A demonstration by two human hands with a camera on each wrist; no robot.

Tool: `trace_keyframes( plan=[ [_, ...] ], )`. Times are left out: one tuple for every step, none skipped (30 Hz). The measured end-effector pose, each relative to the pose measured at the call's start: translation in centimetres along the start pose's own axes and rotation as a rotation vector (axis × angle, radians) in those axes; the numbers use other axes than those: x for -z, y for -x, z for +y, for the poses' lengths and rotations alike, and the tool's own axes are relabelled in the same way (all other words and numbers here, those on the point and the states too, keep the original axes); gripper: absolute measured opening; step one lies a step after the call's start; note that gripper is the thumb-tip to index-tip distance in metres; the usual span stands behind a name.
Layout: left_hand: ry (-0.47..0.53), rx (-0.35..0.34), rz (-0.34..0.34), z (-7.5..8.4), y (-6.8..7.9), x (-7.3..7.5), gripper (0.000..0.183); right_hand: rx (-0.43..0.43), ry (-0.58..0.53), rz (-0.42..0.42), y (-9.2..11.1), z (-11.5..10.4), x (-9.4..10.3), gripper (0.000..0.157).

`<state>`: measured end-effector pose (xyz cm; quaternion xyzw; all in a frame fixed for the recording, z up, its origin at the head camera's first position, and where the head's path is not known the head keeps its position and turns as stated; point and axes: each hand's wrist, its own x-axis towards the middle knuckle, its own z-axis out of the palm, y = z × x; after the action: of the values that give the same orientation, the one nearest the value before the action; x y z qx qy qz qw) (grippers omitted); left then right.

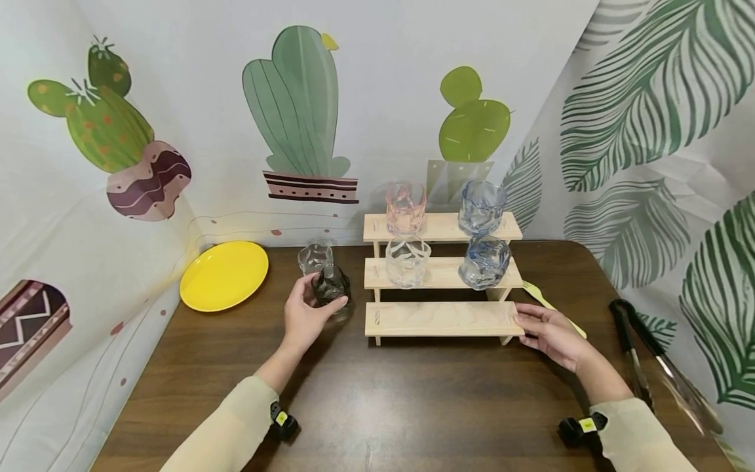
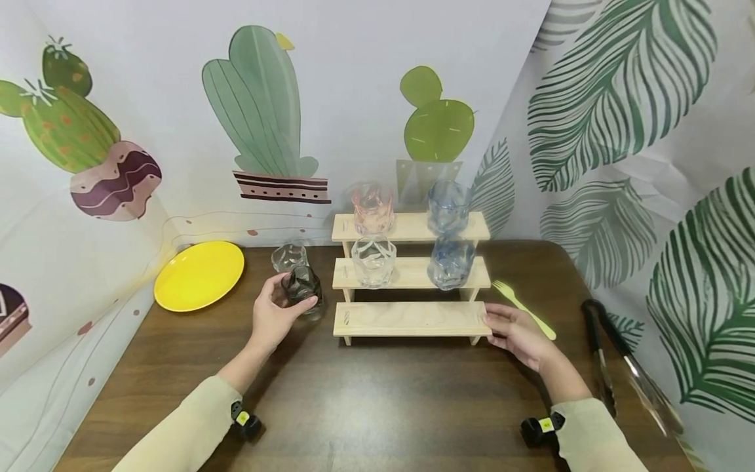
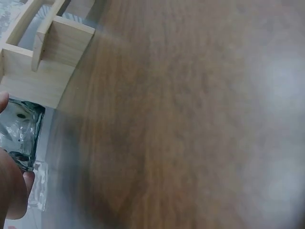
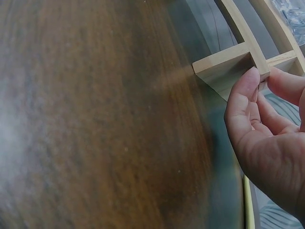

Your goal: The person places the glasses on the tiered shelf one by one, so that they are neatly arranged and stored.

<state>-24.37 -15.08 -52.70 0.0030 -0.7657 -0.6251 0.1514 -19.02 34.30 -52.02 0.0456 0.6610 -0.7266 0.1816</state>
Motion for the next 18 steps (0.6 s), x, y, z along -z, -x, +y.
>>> trace_keyframes(
  plan=[
    [0.018, 0.002, 0.0, 0.2, 0.1, 0.1, 0.073, 0.0, -0.001, -0.002, 0.0, -0.1, 0.0, 0.052],
    [0.025, 0.002, 0.001, 0.5, 0.3, 0.3, 0.073, -0.001, -0.003, -0.003, 0.0, -0.2, -0.1, 0.053],
    [0.024, 0.0, 0.0, 0.6, 0.4, 0.5, 0.073, 0.0, -0.004, -0.005, 0.1, -0.3, -0.1, 0.055],
    [0.021, -0.002, -0.001, 0.3, 0.4, 0.7, 0.073, -0.001, -0.006, -0.008, 0.1, -0.3, -0.2, 0.056],
    [0.02, -0.009, -0.004, 0.5, 0.6, 0.8, 0.073, 0.0, -0.009, -0.01, 0.1, -0.4, -0.2, 0.057],
    [0.024, -0.025, -0.007, 0.7, 0.8, 1.1, 0.074, 0.0, -0.012, -0.011, 0.1, -0.4, -0.2, 0.056],
    [0.013, -0.034, -0.011, 1.0, 1.0, 1.3, 0.074, -0.001, -0.013, -0.011, 0.1, -0.4, -0.2, 0.055],
    [0.001, -0.042, -0.013, 1.2, 1.3, 1.4, 0.074, -0.001, -0.014, -0.012, 0.1, -0.3, -0.2, 0.055],
    [-0.011, -0.051, -0.017, 1.4, 1.5, 1.6, 0.074, 0.0, -0.015, -0.012, 0.1, -0.3, -0.2, 0.055],
    [-0.024, -0.06, -0.022, 1.7, 1.7, 1.6, 0.074, 0.0, -0.017, -0.012, 0.1, -0.3, -0.1, 0.054],
    [-0.034, -0.072, -0.027, 1.9, 2.0, 1.7, 0.074, 0.0, -0.018, -0.012, 0.1, -0.3, -0.1, 0.054],
    [-0.04, -0.083, -0.032, 2.1, 2.2, 1.7, 0.074, 0.001, -0.018, -0.012, 0.1, -0.3, -0.1, 0.053],
    [-0.041, -0.094, -0.039, 2.4, 2.4, 1.7, 0.074, 0.001, -0.02, -0.011, 0.1, -0.3, -0.2, 0.053],
    [-0.042, -0.103, -0.047, 2.6, 2.7, 1.7, 0.074, 0.002, -0.02, -0.01, 0.1, -0.3, -0.2, 0.052],
    [-0.043, -0.113, -0.057, 2.9, 2.9, 1.6, 0.074, 0.001, -0.02, -0.01, 0.1, -0.3, -0.2, 0.052],
    [-0.04, -0.123, -0.068, 3.1, 3.1, 1.5, 0.074, 0.0, -0.018, -0.009, 0.1, -0.3, -0.2, 0.053],
    [-0.036, -0.13, -0.077, 3.4, 3.4, 1.3, 0.074, -0.001, -0.017, -0.009, 0.1, -0.3, -0.3, 0.054],
    [-0.03, -0.139, -0.088, 3.7, 3.6, 1.1, 0.074, -0.002, -0.014, -0.009, 0.1, -0.3, -0.3, 0.056]
  ],
)
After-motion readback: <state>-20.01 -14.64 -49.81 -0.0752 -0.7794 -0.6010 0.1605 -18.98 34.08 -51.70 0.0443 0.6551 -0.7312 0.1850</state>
